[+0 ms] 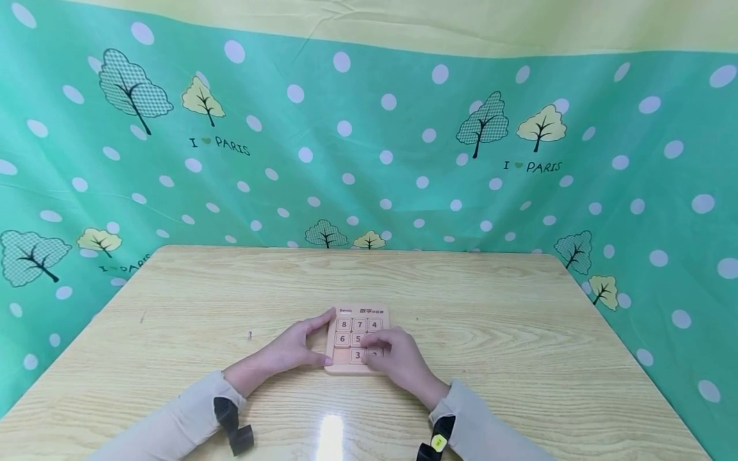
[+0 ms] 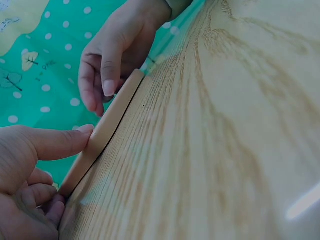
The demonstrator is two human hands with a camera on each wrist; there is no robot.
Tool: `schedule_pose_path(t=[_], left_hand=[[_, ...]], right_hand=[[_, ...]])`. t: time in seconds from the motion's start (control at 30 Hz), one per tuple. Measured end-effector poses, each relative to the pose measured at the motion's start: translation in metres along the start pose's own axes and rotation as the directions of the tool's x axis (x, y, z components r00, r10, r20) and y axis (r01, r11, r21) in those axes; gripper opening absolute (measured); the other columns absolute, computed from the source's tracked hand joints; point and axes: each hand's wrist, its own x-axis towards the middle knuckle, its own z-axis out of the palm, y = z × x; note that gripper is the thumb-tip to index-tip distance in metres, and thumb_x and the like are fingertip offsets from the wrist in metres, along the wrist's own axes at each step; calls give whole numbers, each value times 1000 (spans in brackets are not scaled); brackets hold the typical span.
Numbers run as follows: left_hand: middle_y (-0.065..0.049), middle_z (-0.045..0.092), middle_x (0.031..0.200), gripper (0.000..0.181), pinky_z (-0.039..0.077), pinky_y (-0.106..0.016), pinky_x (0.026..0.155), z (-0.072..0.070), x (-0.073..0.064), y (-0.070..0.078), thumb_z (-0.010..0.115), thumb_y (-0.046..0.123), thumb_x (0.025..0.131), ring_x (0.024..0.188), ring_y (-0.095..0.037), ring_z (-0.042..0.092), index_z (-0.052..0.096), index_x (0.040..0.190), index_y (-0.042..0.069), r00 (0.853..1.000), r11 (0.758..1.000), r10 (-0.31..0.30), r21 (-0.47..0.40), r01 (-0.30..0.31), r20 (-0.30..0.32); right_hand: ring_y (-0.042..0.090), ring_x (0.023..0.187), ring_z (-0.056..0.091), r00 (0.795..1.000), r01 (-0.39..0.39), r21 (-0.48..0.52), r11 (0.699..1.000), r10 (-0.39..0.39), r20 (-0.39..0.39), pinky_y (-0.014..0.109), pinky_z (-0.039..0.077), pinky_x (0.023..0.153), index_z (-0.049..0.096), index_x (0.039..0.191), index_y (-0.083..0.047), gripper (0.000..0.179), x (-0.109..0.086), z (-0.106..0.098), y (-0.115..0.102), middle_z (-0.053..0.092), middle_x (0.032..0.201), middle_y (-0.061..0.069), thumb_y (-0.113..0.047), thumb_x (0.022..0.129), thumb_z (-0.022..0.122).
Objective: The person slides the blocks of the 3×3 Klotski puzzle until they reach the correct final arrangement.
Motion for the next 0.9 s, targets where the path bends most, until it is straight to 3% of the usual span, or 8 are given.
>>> schedule_pose_path(t=[0.33,0.67,0.9], left_hand=[[-11,24,154,95,12,-44,116,1,0,1,81,10,70,142,-29,18,26,146,0,1000,1000,3,-7,-3,1],[-12,26,153,95,12,-45,116,0,0,0,81,10,70,142,-29,18,25,147,1,1000,1000,2,-2,-2,-5],[-11,25,153,95,13,-44,116,0,1,-1,81,10,70,142,-29,19,26,147,1,1000,1000,13,7,-13,-4]], right_hand=[[13,78,49,1000,-14,-83,996,12,-20,22,43,67,74,92,-18,21,-4,-2,0,62,88,-5,-11,73,78],[13,75,49,1000,-1,-87,996,1,0,22,43,64,75,92,-14,18,-2,2,-3,60,83,-3,-12,74,77],[13,88,55,999,36,-90,995,-35,10,27,43,80,75,94,-16,20,1,9,-6,66,93,-5,-12,75,77]])
